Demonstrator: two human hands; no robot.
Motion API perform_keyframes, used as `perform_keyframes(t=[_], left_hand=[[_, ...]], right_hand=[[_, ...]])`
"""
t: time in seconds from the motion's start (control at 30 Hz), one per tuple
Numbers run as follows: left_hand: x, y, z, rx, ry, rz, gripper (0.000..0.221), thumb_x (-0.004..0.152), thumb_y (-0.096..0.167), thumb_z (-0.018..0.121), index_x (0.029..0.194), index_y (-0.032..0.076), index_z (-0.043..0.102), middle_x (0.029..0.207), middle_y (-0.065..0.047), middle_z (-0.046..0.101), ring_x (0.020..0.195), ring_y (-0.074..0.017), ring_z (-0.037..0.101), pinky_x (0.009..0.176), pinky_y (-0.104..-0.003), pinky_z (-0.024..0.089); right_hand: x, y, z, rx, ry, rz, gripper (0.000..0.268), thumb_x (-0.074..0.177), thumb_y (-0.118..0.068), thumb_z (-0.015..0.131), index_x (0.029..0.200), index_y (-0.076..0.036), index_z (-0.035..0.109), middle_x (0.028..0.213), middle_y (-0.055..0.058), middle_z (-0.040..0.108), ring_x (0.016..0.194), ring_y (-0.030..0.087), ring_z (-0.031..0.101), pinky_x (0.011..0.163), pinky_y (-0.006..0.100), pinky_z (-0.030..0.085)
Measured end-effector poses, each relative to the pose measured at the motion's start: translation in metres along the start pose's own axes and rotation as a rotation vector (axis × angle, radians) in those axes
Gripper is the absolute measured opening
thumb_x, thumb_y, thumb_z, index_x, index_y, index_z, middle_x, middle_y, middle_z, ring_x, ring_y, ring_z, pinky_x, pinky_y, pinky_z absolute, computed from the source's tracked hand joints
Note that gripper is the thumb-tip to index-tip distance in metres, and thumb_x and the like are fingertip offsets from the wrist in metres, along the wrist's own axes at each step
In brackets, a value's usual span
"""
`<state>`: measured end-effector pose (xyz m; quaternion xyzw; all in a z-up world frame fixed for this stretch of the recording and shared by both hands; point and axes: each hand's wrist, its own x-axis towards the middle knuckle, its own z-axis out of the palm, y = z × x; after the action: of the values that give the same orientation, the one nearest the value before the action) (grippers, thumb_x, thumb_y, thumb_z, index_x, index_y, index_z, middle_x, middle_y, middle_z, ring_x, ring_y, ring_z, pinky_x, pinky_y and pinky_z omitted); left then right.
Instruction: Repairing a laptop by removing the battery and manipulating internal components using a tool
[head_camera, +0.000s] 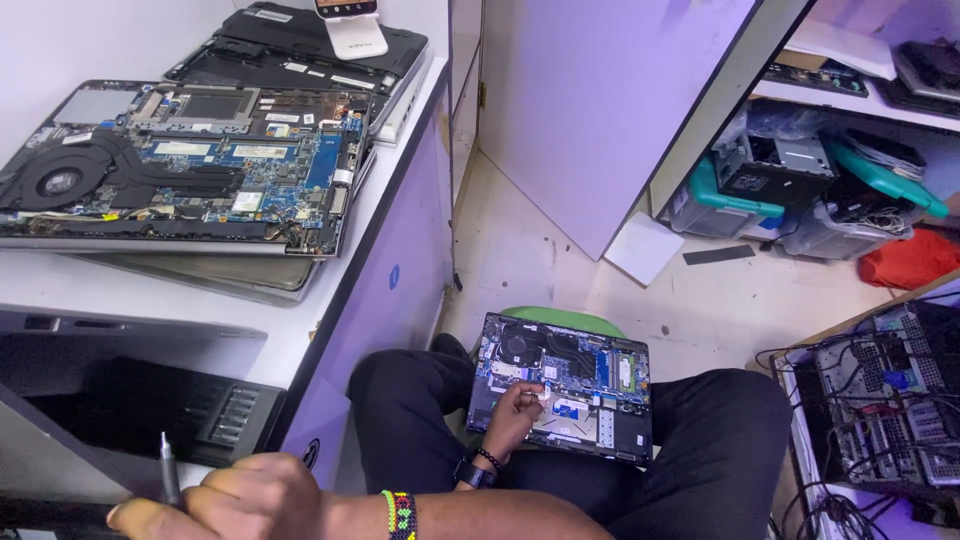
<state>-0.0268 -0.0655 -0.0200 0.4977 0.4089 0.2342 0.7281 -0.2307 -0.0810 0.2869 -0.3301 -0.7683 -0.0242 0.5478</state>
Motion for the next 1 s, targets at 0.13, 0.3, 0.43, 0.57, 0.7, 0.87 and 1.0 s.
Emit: perform_keyframes(t=[0.13,0.3,0.43,0.57,0.7,0.87,1.0], left_hand=[[0.006,-0.014,0.002,0.004,0.002,0.029,0.027,0.088,0.006,0.066,0.112,0.015,0.072,0.087,-0.001,0.076,0.081,-0.0100,0.067,0.077,-0.026,0.052],[0.008,-0.014,0.000,0.031,0.003,0.040,0.026,0.089,0.003,0.065,0.111,0.016,0.072,0.087,-0.001,0.075,0.083,-0.0097,0.067,0.078,-0.025,0.052],[0.019,-0.037,0.003,0.014,0.032,0.114,0.024,0.087,0.005,0.069,0.108,0.017,0.071,0.090,0.000,0.076,0.083,-0.0089,0.068,0.077,-0.024,0.052],[0.030,-0.056,0.006,-0.001,0.000,0.130,0.023,0.087,0.007,0.072,0.108,0.017,0.072,0.078,0.005,0.065,0.074,-0.0048,0.059,0.071,-0.022,0.048],[0.026,-0.049,0.007,0.017,-0.001,0.079,0.024,0.087,0.005,0.073,0.108,0.017,0.071,0.075,0.007,0.064,0.074,-0.0058,0.060,0.076,-0.023,0.050],[0.028,-0.051,0.007,0.032,0.018,0.064,0.022,0.088,0.006,0.071,0.106,0.018,0.072,0.079,0.004,0.069,0.074,-0.0061,0.062,0.070,-0.023,0.048],[0.036,-0.060,0.003,0.140,0.012,0.097,0.023,0.086,0.010,0.073,0.107,0.019,0.072,0.082,0.005,0.070,0.073,-0.0053,0.062,0.070,-0.022,0.050]], right_hand=[[0.002,0.000,-0.005,-0.067,0.130,-0.027,0.019,0.109,0.004,0.071,0.117,-0.007,0.085,0.062,-0.005,0.024,0.049,0.009,0.031,0.042,0.025,0.027],[-0.012,0.010,-0.021,-0.027,0.065,-0.041,0.020,0.114,-0.002,0.070,0.133,-0.007,0.074,0.075,0.001,0.044,0.061,0.015,0.051,0.055,0.029,0.045],[-0.015,0.006,-0.043,0.042,0.009,-0.071,0.025,0.118,-0.006,0.070,0.143,-0.007,0.067,0.082,0.004,0.057,0.068,0.017,0.064,0.063,0.031,0.056],[-0.004,-0.002,-0.059,0.341,-0.040,-0.047,0.023,0.111,-0.005,0.067,0.129,0.008,0.062,0.110,0.021,0.070,0.093,0.032,0.073,0.087,0.038,0.063],[0.001,-0.012,-0.052,0.360,0.076,0.029,0.013,0.108,-0.007,0.066,0.108,0.006,0.071,0.102,0.015,0.074,0.078,0.025,0.073,0.076,0.034,0.064],[-0.002,-0.020,-0.052,0.388,-0.022,0.092,0.011,0.111,-0.007,0.064,0.117,0.002,0.067,0.117,0.019,0.074,0.098,0.029,0.076,0.084,0.036,0.064],[-0.023,-0.018,-0.047,0.386,-0.262,0.182,0.025,0.119,-0.009,0.057,0.143,-0.012,0.056,0.149,0.014,0.065,0.125,0.028,0.073,0.094,0.034,0.059]])
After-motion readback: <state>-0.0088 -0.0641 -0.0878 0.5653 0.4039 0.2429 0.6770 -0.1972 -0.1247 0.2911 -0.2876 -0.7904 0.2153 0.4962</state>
